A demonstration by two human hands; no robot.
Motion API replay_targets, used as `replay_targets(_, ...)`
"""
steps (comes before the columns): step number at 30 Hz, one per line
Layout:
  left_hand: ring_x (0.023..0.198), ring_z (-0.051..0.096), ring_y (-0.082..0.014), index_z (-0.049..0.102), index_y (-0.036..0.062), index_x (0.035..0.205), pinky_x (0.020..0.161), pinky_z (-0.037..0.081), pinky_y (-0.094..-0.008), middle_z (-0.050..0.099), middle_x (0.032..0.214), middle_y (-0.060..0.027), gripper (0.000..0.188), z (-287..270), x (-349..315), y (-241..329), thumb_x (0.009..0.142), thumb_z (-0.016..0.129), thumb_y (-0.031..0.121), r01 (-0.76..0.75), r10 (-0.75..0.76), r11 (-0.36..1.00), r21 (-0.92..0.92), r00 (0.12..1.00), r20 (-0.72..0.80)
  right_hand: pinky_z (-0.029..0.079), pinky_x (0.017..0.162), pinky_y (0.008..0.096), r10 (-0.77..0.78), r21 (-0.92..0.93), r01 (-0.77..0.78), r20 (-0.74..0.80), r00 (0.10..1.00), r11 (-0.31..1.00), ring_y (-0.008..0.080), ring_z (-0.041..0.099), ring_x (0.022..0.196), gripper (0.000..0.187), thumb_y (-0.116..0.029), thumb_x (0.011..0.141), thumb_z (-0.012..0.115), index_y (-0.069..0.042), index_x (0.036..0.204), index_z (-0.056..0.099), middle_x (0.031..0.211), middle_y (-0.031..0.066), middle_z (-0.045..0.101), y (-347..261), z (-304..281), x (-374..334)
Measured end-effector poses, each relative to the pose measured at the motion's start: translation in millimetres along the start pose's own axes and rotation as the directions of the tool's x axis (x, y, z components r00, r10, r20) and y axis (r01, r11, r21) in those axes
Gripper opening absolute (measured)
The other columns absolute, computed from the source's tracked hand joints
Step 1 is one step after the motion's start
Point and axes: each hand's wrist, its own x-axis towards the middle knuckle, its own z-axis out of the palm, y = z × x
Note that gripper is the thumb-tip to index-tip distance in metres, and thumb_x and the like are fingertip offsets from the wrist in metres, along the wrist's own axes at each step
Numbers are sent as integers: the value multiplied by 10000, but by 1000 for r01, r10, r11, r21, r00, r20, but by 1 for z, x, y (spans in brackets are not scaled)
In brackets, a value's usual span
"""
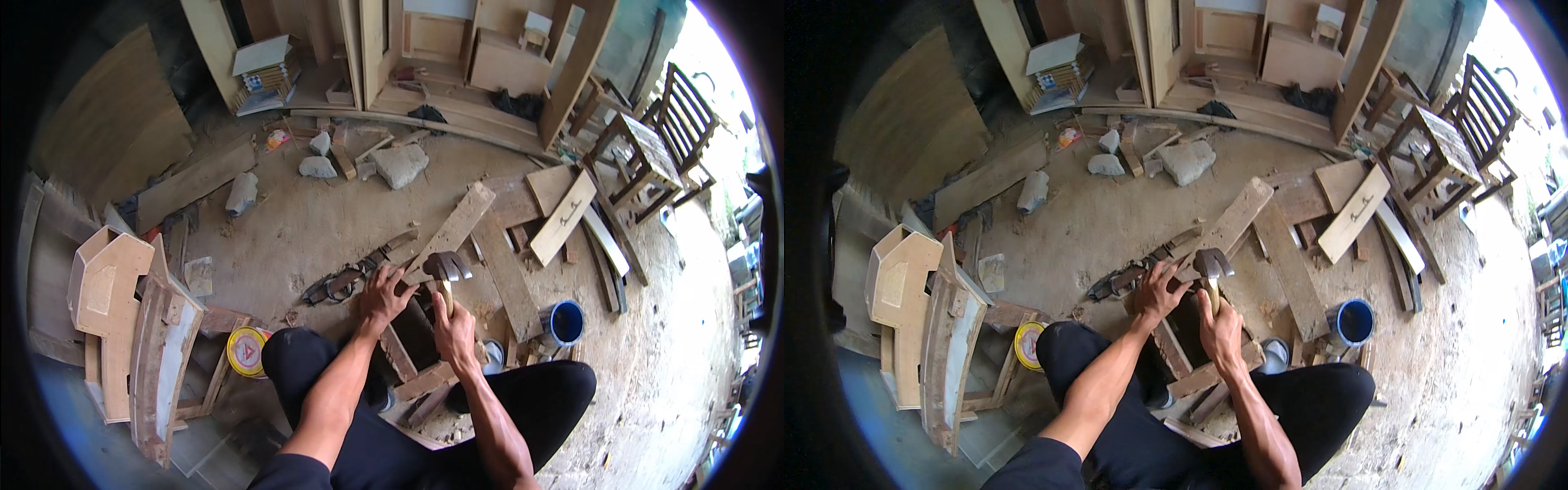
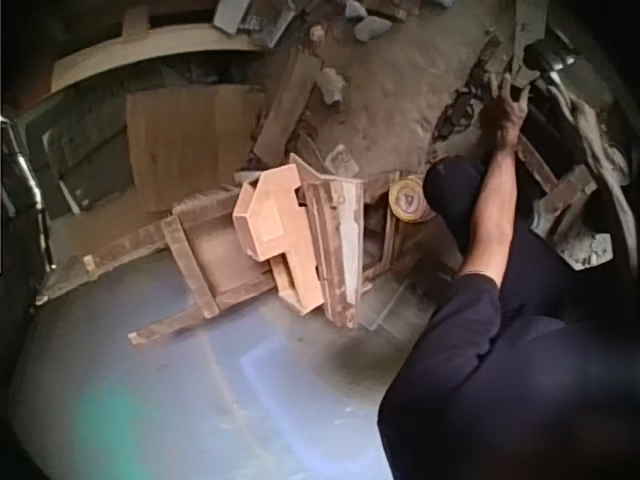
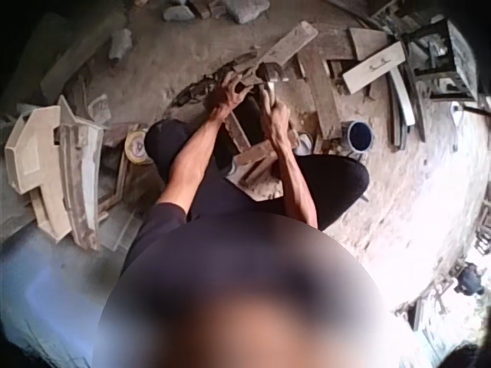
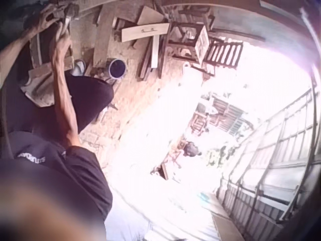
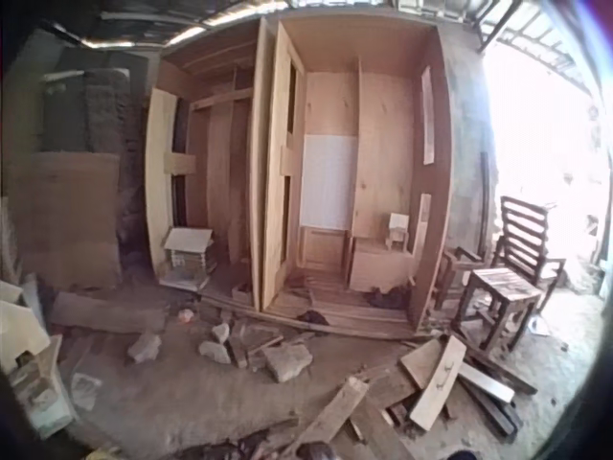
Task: The person assembles a small wooden stool by hand, positioning planks and legs, then securing them with nails and a hammer. The person repeatedly aligns parts, hammers nails, and adjusts the frame to complete the assembly.
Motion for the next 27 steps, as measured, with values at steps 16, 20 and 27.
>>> replay_targets(16,1027,556,-338,634,102,1099,871,473,-437,578,1122,-111,508,-11,-6,-10,787,661,502,97,-95,995,-23,993,72,462,576,450,-94,-71,97,46,995,993,437,617,638,378,-313,910,583,59,854,616,650,291,557,-30,8,3)
replay_targets(20,1030,575,-347,643,80,1090,848,489,-439,582,1138,-131,509,-8,-5,-15,794,667,494,88,-87,996,-29,995,47,314,405,225,-216,240,222,-51,975,945,37,440,471,307,-273,976,514,-27,813,597,566,-16,520,-55,-16,-4)
replay_targets(27,993,563,-336,640,115,1082,847,470,-448,577,1091,-102,473,0,-10,-16,783,678,480,72,-72,994,-84,997,3,405,512,336,-438,67,453,-163,884,889,204,538,539,344,-270,942,530,2,734,564,569,48,523,-33,1,-10)
